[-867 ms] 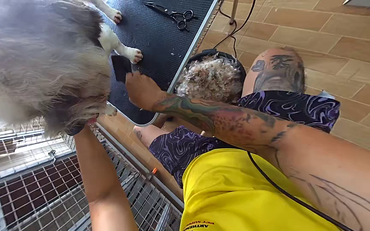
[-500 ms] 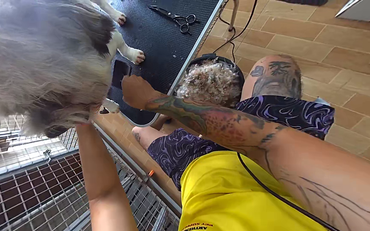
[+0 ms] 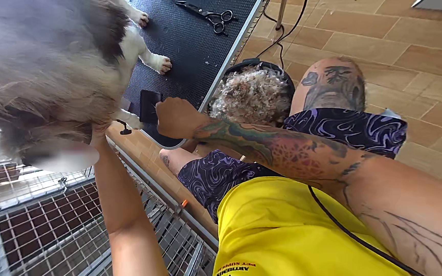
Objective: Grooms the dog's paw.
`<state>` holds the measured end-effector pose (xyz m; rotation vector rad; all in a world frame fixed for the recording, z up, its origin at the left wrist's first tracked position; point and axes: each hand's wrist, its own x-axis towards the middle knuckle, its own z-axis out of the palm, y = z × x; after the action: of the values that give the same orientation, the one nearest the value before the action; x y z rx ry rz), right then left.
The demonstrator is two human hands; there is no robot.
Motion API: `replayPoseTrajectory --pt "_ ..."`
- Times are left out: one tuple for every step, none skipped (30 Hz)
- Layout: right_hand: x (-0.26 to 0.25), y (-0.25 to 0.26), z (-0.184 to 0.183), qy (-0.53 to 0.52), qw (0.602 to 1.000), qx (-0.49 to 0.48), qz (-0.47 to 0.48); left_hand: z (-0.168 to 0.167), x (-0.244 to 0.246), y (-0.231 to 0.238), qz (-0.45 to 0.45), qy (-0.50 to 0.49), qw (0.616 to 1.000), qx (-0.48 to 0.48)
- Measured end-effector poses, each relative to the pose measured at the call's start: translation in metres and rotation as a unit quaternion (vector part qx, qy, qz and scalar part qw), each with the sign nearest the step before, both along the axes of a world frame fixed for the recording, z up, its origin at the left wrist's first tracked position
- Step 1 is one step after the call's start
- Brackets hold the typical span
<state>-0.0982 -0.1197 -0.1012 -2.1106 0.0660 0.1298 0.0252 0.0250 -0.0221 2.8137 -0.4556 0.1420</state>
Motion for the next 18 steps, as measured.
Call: replayPoseTrajectory --pt "-0.009 -0.004 -0.002 0.0 1.0 -0.003 0.0 0.011 -0.011 -0.017 0.028 0.013 0.999 0.037" --pt "-0.019 -0.007 -0.005 0.0 1.0 -0.002 -0.001 0.019 -0.021 -0.032 0.064 0.016 0.996 0.067" --pt "-0.028 -0.011 -0.007 0.0 1.0 -0.004 -0.003 0.023 -0.027 -0.04 0.099 0.014 0.992 0.079" --pt "-0.035 -0.015 -0.01 0.005 1.0 -0.011 0.002 0.023 -0.03 -0.04 0.13 0.012 0.987 0.09" --pt "-0.04 -0.018 -0.013 0.01 1.0 -0.019 0.008 0.02 -0.027 -0.026 0.139 0.006 0.984 0.115" --pt "-0.044 -0.021 -0.017 0.007 1.0 -0.025 0.006 0.01 -0.02 0.008 0.095 -0.025 0.985 0.145" --pt "-0.047 -0.024 -0.021 0.001 1.0 -0.031 0.0 -0.012 -0.006 0.055 0.006 -0.133 0.983 0.127" --pt "-0.05 -0.027 -0.026 -0.007 0.999 -0.035 -0.007 -0.013 -0.006 0.068 0.021 -0.098 0.988 0.115" --pt "-0.053 -0.029 -0.03 -0.016 0.999 -0.034 -0.017 -0.012 -0.012 0.065 0.068 -0.066 0.992 0.078" --pt "-0.056 -0.032 -0.036 -0.031 0.999 -0.033 -0.029 -0.013 -0.017 0.059 0.093 -0.049 0.993 0.06" --pt "-0.058 -0.035 -0.04 -0.041 0.998 -0.033 -0.037 -0.014 -0.021 0.058 0.107 -0.042 0.991 0.062" --pt "-0.059 -0.038 -0.045 -0.052 0.997 -0.034 -0.046 -0.019 -0.023 0.061 0.103 -0.06 0.991 0.057" --pt "-0.06 -0.041 -0.049 -0.063 0.996 -0.031 -0.055 -0.019 -0.028 0.057 0.111 -0.063 0.99 0.056" --pt "-0.061 -0.044 -0.051 -0.068 0.995 -0.027 -0.063 -0.02 -0.029 0.057 0.12 -0.067 0.989 0.052" --pt "-0.061 -0.046 -0.054 -0.072 0.994 -0.027 -0.072 -0.023 -0.029 0.06 0.101 -0.07 0.991 0.048" --pt "-0.061 -0.048 -0.056 -0.076 0.993 -0.026 -0.08 -0.029 -0.028 0.065 0.054 -0.084 0.995 0.028" --pt "-0.062 -0.049 -0.057 -0.082 0.992 -0.027 -0.09 -0.03 -0.03 0.061 0.016 -0.06 0.998 0.027" --pt "-0.062 -0.051 -0.058 -0.087 0.991 -0.028 -0.101 -0.032 -0.029 0.052 -0.009 0.01 1.0 -0.009"
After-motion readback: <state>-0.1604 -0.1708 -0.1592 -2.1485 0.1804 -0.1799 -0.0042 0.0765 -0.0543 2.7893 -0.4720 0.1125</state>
